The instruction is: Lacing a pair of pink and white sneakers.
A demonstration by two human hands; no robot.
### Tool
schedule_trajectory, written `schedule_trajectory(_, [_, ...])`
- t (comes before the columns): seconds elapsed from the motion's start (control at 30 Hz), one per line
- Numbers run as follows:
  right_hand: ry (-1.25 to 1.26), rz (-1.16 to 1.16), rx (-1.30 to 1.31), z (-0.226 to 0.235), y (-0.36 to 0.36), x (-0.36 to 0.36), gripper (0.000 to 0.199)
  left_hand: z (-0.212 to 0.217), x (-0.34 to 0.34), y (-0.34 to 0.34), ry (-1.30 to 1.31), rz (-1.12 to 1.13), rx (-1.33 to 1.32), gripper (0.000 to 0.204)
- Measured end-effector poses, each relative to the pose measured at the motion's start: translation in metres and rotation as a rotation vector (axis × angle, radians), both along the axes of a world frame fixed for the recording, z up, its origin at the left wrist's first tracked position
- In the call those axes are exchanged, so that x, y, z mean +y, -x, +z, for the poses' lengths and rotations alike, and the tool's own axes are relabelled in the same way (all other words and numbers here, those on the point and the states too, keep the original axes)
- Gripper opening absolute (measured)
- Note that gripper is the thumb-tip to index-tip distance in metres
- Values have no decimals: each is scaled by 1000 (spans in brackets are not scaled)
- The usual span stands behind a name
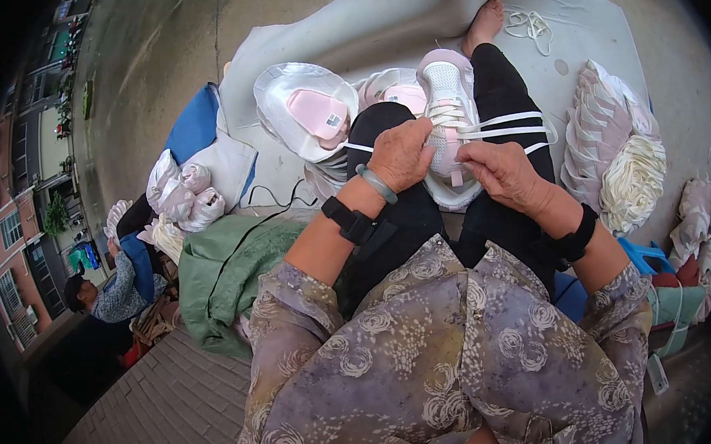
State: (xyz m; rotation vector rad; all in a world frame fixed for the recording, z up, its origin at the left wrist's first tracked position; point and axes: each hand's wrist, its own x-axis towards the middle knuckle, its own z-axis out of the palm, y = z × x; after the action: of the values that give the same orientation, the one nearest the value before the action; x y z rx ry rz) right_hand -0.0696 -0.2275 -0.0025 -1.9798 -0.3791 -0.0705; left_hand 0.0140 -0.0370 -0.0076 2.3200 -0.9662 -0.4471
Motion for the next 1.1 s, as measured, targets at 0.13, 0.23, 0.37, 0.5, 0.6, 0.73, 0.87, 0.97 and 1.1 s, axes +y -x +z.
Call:
schedule_trajectory(0.13, [235, -61, 101, -2, 1, -8, 10, 9, -4, 6, 91, 18, -172, 22])
schedule_trajectory(0.23, [178, -136, 100, -9, -5, -15, 14, 16, -5, 19, 41, -393, -443, 23])
schedule_trajectory(0.37, [264, -109, 44, -15, -5, -10, 14, 9, -21, 24, -119, -429, -773, 10])
schedule_trajectory(0.5, [231, -130, 14, -16, 0, -3, 14, 0, -22, 26, -106, -459, -854, 8])
schedule_trajectory(0.6, [275, -118, 38, -17, 2, -7, 14, 0, -12, 24, -86, -545, -838, 8])
schedule_trajectory(0.73, [334, -119, -1, -19, 3, -14, 16, 3, -5, 25, -120, -521, -732, 8])
schedule_trajectory(0.87, [189, -171, 86, -17, 4, -8, 15, 4, -7, 24, -71, -524, -702, 8])
schedule_trajectory(0.97, [-260, -262, 348, -12, 2, 4, 8, 7, -6, 24, -34, -510, -670, 8])
schedule_trajectory(1.1, [119, -307, -18, -10, -9, 12, 13, 10, -4, 23, -10, -492, -682, 9])
